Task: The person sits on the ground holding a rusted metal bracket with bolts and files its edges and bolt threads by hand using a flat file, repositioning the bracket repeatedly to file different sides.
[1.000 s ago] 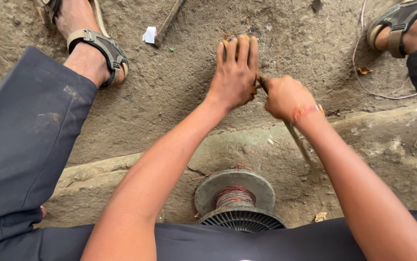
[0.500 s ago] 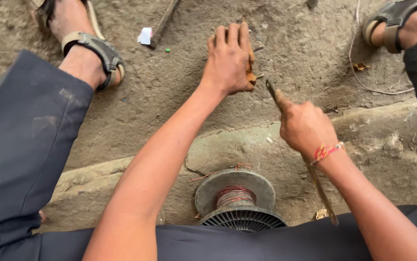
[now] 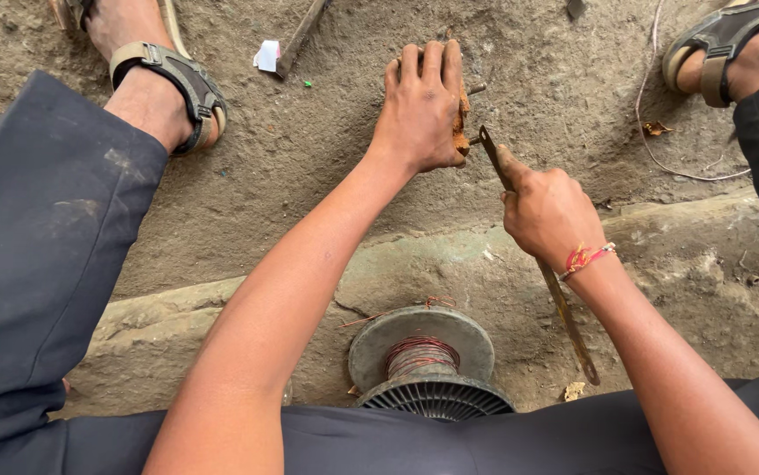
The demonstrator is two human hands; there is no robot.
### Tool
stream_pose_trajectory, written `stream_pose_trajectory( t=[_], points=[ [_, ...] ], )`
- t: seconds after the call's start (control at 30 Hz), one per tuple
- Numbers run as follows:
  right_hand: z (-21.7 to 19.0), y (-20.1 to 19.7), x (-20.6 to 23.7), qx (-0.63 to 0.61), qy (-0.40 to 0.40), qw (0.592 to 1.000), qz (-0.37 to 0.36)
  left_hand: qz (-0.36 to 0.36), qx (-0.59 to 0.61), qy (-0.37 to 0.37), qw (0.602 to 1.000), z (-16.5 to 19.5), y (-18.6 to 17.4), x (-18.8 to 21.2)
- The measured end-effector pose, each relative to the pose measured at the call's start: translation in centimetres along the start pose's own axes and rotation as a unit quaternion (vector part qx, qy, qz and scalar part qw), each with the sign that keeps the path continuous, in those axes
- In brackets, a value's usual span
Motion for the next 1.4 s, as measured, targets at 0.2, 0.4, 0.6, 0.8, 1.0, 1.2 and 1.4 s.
stream_pose_trajectory(
  t=[0.2,0.4,0.6,0.8,1.0,1.2,1.4],
  points=[
    [0.3,1.0,-2.0,0.034,0.046,0.997,-0.046,-0.02,-0.007,0.0,1.0,0.2,1.5,0.0],
    [-0.5,1.8,-6.8,0.094,0.011,0.99,-0.102,0.083,-0.091,0.022,0.992,1.6,1.7,1.2],
    [-0.1,2.2,-0.9,0.094,0.008,0.994,-0.06,-0.01,-0.004,0.014,1.0,0.3,2.0,0.3],
    [0.6,1.4,4.3,0.117,0.055,0.987,-0.098,-0.061,0.053,-0.011,0.997,-1.2,-0.2,-1.2],
    [-0.1,-2.4,1.9,-0.004,-0.025,0.998,0.056,-0.101,0.047,-0.021,0.994,-1.6,0.0,-1.7],
    [0.3,-1.3,0.3,-0.023,-0.046,0.997,0.065,-0.093,0.05,-0.017,0.994,-1.6,0.7,-2.0],
    [0.6,-0.6,-0.3,-0.03,-0.037,0.997,0.052,-0.066,0.045,-0.01,0.997,-1.7,0.6,-1.7]
  ],
)
Point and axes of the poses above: each hand's wrist, its own x-axis away from the middle knuckle, its own y-axis out of the palm, z = x × y, the point moved 9 cm from there along -x, towards the middle knuckle, and after that the axes turned 10 degrees about -z, right-handed, at the moved point
